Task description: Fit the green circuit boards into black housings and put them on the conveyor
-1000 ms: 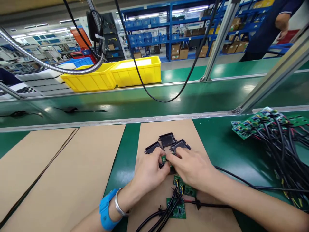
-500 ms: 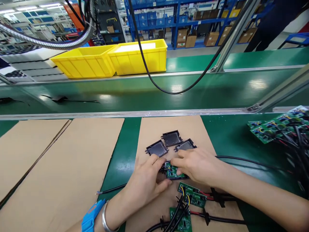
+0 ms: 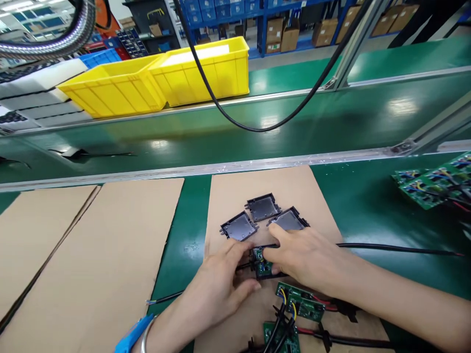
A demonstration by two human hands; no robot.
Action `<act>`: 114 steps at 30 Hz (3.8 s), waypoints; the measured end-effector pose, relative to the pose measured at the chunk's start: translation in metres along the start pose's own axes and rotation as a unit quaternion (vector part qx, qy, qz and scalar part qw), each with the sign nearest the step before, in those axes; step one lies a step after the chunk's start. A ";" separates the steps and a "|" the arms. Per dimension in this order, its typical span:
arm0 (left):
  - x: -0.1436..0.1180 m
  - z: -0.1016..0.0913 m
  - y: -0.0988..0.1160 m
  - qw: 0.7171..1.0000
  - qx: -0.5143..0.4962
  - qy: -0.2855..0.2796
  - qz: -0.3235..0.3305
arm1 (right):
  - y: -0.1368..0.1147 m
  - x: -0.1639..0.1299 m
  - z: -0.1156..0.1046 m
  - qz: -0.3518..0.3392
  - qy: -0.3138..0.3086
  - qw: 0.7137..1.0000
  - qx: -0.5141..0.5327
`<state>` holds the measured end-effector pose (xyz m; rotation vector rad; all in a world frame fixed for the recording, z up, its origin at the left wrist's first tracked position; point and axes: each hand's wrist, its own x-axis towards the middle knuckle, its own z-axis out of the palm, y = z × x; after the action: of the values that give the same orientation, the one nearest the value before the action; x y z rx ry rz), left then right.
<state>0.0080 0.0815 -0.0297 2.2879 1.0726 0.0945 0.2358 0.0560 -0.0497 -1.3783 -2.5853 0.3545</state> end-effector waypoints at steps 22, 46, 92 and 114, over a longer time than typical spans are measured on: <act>0.006 0.025 0.024 0.895 0.436 0.002 0.090 | -0.003 0.000 0.001 0.009 0.001 1.000 0.006; 0.003 -0.002 0.029 0.937 0.236 -0.075 0.246 | -0.004 -0.021 -0.025 0.104 0.012 0.989 0.106; 0.016 0.020 -0.015 0.909 0.223 0.025 0.351 | 0.001 -0.014 -0.011 0.100 -0.060 0.983 0.140; 0.013 0.020 0.001 0.899 0.272 0.049 0.340 | 0.009 -0.030 -0.007 0.079 -0.011 0.991 0.107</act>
<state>0.0239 0.0805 -0.0475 3.1121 0.2975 0.2095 0.2614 0.0372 -0.0471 -1.5098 -2.3769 0.6546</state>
